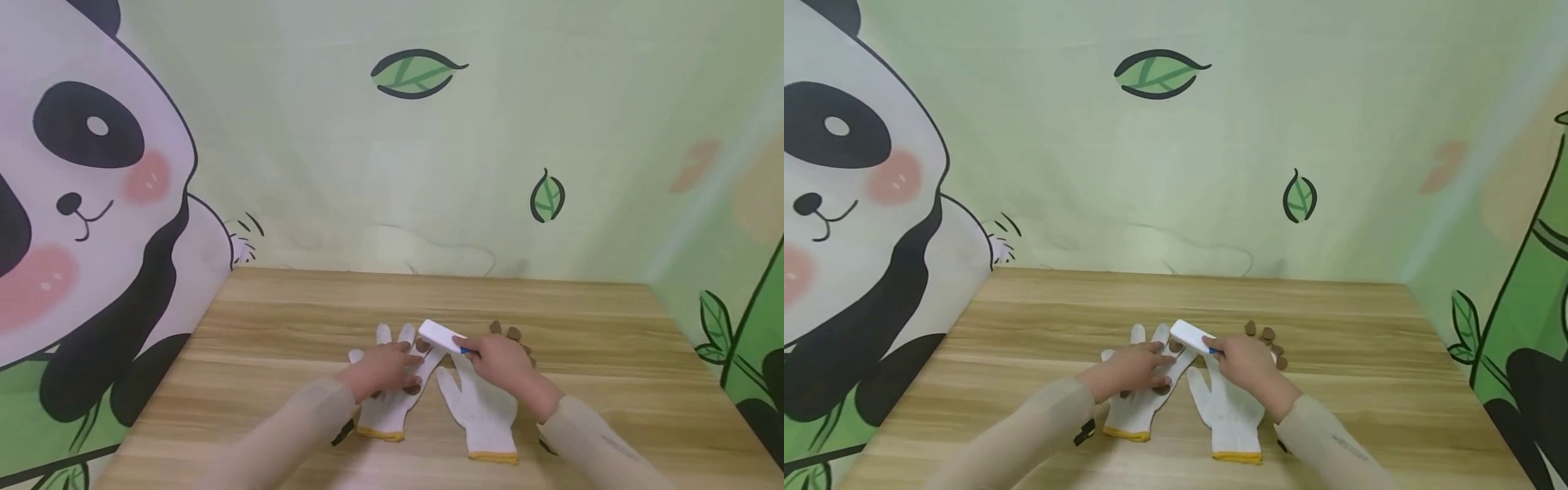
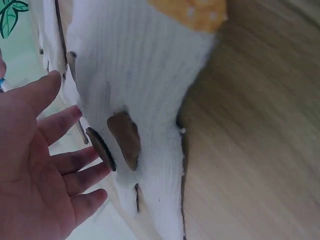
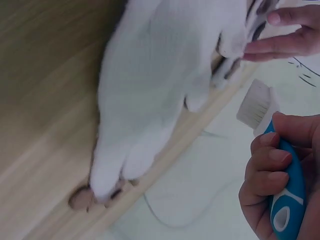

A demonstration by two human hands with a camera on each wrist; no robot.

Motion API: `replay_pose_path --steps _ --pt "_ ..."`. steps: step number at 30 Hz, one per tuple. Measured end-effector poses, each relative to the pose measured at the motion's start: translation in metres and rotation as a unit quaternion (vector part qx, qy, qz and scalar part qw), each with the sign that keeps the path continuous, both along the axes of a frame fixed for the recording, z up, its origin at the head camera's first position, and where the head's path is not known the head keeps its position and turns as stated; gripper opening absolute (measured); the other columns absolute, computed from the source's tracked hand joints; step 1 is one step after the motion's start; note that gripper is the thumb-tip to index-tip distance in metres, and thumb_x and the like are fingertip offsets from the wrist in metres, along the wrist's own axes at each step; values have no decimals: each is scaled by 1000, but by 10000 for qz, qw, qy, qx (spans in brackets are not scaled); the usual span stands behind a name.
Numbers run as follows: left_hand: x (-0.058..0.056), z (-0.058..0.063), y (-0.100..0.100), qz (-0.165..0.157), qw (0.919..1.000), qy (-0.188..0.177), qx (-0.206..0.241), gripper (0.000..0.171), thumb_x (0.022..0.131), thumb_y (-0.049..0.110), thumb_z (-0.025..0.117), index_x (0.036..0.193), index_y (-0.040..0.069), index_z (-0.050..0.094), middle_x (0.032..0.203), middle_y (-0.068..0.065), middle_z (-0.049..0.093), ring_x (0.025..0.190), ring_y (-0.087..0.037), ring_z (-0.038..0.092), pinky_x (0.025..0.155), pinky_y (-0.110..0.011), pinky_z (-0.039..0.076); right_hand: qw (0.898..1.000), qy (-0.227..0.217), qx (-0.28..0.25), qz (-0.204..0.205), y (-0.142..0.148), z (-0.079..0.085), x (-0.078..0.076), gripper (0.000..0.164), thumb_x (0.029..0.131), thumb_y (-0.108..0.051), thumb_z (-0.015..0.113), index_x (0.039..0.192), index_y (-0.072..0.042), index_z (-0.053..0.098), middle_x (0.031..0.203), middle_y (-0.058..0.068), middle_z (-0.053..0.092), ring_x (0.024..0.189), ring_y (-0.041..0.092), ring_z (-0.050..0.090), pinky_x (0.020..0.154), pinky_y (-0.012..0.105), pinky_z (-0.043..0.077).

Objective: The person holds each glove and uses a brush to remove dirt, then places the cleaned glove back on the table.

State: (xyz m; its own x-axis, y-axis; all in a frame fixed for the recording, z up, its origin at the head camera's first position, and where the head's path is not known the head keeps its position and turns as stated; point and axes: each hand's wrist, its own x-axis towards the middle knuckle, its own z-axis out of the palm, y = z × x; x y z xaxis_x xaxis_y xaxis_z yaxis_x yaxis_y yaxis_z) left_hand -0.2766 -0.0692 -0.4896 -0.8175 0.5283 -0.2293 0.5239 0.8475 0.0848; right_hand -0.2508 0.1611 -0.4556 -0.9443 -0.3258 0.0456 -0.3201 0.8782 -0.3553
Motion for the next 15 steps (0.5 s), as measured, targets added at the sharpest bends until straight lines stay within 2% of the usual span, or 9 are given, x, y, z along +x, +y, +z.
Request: replay_pose_path --steps 3,7,10,12,15 --pt "-1 1 3 15 10000 -18 -31 48 99 47 62 143 27 61 150 -12 57 131 -32 62 104 -46 54 10000 54 22 -13 -4 -8 -7 38 97 -8 62 132 -19 71 58 2 53 48 9 24 45 21 22" --pt "-3 2 6 -20 9999 62 -139 48 100 47 61 144 27 61 147 -11 60 125 -31 65 102 -43 56 9996 227 95 115 -8 -17 -11 36 96 -8 64 129 -19 73 73 11 69 51 11 27 45 22 23" --pt "-3 2 6 -1 9999 4 -130 48 101 46 61 145 27 59 150 -11 59 123 -32 66 101 -43 56 9988 314 325 192 -11 -22 -10 34 95 -10 65 127 -21 74 68 10 66 52 12 29 45 24 23" --pt "-4 3 5 88 9999 -133 -55 47 101 44 60 146 28 58 151 -11 57 122 -32 67 102 -43 56 9981 326 488 202 -14 -25 -9 35 96 -11 66 127 -22 74 59 5 54 52 13 30 45 25 23" --pt "-5 4 3 219 9992 -329 12 46 102 42 60 146 29 58 155 -11 54 124 -32 65 104 -42 54 9963 333 773 162 -19 -29 -8 36 98 -13 64 130 -25 72 54 0 43 51 13 30 45 25 22"
